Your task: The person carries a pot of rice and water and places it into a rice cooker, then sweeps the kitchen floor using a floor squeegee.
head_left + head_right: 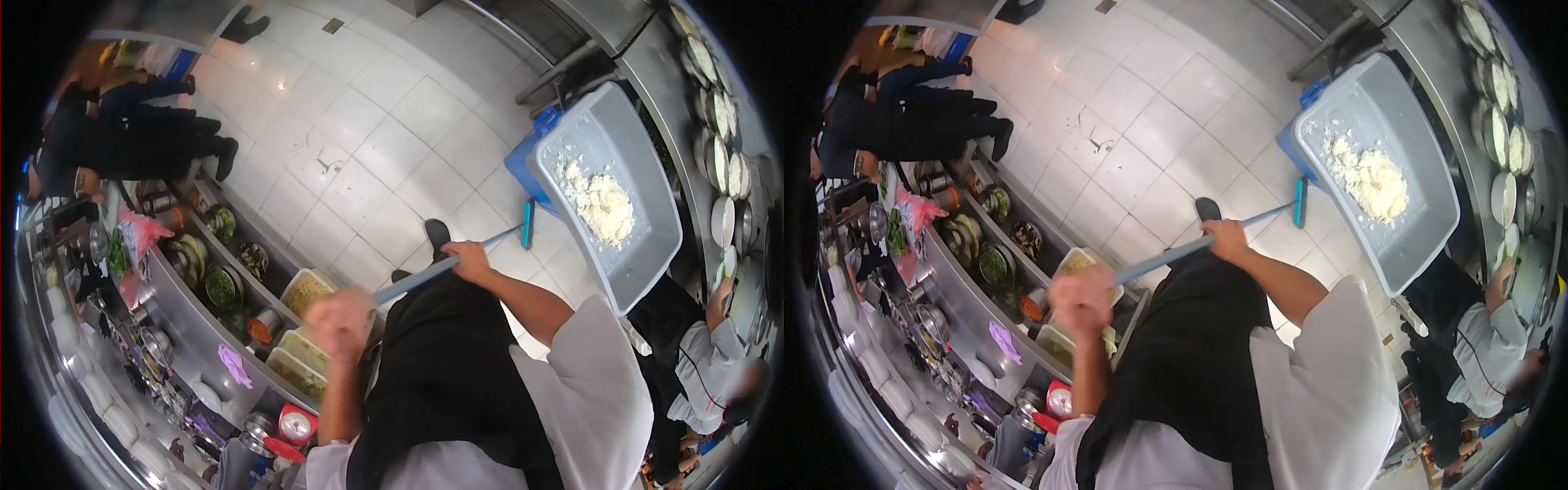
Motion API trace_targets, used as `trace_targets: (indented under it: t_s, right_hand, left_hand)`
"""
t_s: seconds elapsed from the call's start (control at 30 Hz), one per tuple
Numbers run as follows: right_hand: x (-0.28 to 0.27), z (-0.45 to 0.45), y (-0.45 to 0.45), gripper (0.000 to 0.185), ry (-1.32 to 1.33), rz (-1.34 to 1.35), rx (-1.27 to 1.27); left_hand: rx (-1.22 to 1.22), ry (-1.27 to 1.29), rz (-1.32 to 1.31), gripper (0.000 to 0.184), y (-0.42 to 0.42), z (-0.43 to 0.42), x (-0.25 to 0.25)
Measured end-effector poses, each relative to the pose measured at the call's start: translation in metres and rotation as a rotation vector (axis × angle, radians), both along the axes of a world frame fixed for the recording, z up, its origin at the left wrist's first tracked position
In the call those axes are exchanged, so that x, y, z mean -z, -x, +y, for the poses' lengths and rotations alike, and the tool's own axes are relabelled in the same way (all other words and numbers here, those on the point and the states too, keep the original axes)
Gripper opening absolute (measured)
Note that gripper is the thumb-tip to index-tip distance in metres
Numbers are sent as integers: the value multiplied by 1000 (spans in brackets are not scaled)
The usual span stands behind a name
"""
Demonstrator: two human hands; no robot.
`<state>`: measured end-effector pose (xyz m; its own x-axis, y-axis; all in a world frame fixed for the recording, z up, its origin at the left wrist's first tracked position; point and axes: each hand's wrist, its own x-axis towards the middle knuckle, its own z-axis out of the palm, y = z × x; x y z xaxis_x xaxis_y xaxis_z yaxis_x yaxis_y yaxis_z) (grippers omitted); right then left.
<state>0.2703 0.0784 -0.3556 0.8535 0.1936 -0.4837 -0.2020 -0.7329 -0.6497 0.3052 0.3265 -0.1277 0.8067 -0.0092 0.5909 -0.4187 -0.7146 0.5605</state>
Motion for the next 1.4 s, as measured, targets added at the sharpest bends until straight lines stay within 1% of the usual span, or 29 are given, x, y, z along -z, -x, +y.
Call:
trace_targets:
  t_s: [0.07,0.1,0.17,0.2,0.27,0.3,0.37,0.43,0.47,0.53,0.57,0.6,0.63,0.67,0.7,0.73,0.83,0.9,0.93,0.97,1.0,1.07,1.1,1.13,1.17,1.23,1.3,1.37,1.4]
  right_hand:
    - [37,-7,3,20,27,-33,34]
    - [38,3,-7,19,23,-81,31]
    - [37,34,-36,18,-36,-248,-21]
    - [35,52,-51,21,-52,-283,-19]
    - [24,87,-78,25,-107,-357,-2]
    - [12,103,-88,25,-144,-393,14]
    - [-36,125,-96,24,-181,-385,-22]
    - [-56,135,-95,24,-217,-403,-75]
    - [-58,132,-86,21,-161,-372,-86]
    - [-35,110,-83,21,0,-248,-153]
    - [-20,99,-88,23,109,-155,-205]
    - [-8,102,-89,23,121,-170,-207]
    - [-3,102,-96,24,75,-142,-181]
    - [13,96,-102,25,32,-108,-158]
    - [33,115,-108,26,-45,-276,-110]
    - [23,135,-120,25,-102,-369,-77]
    - [-32,166,-178,32,-224,-373,-19]
    - [-79,154,-197,28,-310,-398,-12]
    - [-86,143,-202,24,-306,-462,58]
    - [-78,128,-210,24,-305,-458,57]
    - [-63,105,-219,24,-204,-475,114]
    - [-32,52,-235,21,-56,-514,153]
    - [-19,19,-246,18,-4,-540,132]
    - [-9,-12,-261,16,10,-456,99]
    - [1,-37,-268,14,17,-360,69]
    - [35,-81,-272,14,47,-324,-1]
    - [50,-90,-281,14,74,-311,-74]
    - [51,-91,-271,15,39,-210,-86]
    - [48,-79,-271,20,50,-148,-76]
  left_hand:
    - [284,1141,567,34,8,-41,-3]
    - [279,1139,570,34,9,-36,-5]
    - [106,1145,356,39,14,-14,-14]
    - [45,1052,347,42,14,-9,-26]
    - [14,1009,276,42,21,15,-37]
    - [-43,996,176,42,24,26,-46]
    - [46,967,146,43,23,65,-77]
    - [274,1212,137,42,16,97,-107]
    - [275,1212,124,42,12,101,-100]
    - [135,971,305,39,2,103,-62]
    - [51,1085,312,37,-4,87,-34]
    - [-29,1203,317,35,-7,64,-12]
    - [206,1102,350,31,-12,51,-12]
    - [299,1055,286,31,-24,54,-19]
    - [368,1002,236,32,-32,62,-33]
    - [365,1077,274,33,-39,71,-52]
    - [482,796,194,47,-69,77,-98]
    - [667,872,63,35,-91,83,-119]
    - [665,878,71,35,-100,77,-117]
    - [527,959,80,39,-112,69,-113]
    - [383,1033,90,43,-124,61,-109]
    - [244,1114,152,38,-141,17,-69]
    - [201,1133,153,36,-143,-9,-49]
    - [164,1150,153,35,-149,-36,-31]
    - [153,1089,180,36,-154,-60,-16]
    - [133,1017,216,37,-161,-102,0]
    - [27,1018,375,37,-175,-129,6]
    - [13,1013,374,36,-181,-126,1]
    - [2,1008,379,36,-180,-121,-6]
